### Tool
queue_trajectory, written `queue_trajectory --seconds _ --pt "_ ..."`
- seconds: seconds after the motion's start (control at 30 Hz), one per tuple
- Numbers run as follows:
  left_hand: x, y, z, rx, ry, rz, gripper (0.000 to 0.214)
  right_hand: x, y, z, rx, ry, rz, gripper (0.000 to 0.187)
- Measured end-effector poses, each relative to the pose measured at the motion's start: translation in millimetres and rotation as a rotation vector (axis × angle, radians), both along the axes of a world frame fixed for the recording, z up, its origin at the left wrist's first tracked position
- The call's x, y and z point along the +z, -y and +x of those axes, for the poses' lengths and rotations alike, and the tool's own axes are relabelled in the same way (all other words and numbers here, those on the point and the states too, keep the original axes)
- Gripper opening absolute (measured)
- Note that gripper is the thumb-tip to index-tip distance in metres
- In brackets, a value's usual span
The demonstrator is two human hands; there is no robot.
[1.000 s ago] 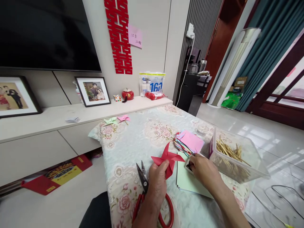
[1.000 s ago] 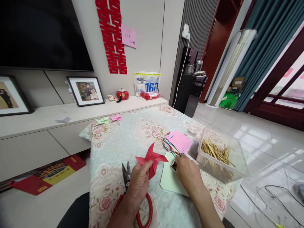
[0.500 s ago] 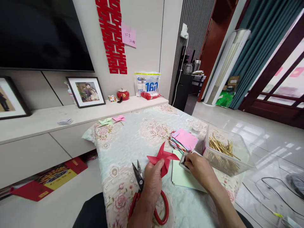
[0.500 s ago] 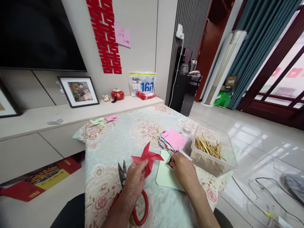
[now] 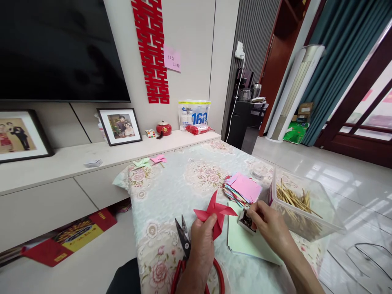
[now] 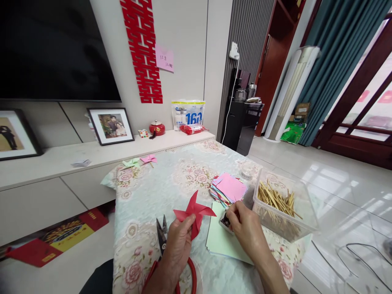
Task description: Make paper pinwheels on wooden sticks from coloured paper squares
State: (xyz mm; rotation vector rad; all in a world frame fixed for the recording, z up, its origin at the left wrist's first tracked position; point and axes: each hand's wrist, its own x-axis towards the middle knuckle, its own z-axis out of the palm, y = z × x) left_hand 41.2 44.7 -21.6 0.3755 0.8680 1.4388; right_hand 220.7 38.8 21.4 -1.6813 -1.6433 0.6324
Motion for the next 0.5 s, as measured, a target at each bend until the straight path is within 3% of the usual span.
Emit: queue_trajectory --seconds 0.2,0.5 --pt "-6.1 -1 -1 0.010 -0.100 0.035 0.026 11.3 6 -20 0.271 -0.401 -0.128 0.033" --pt "-15.7 -2 -1 0.066 -0.216 0.058 0.028 8.0 11 -40 0.369 -0.633 -0.166 0.030"
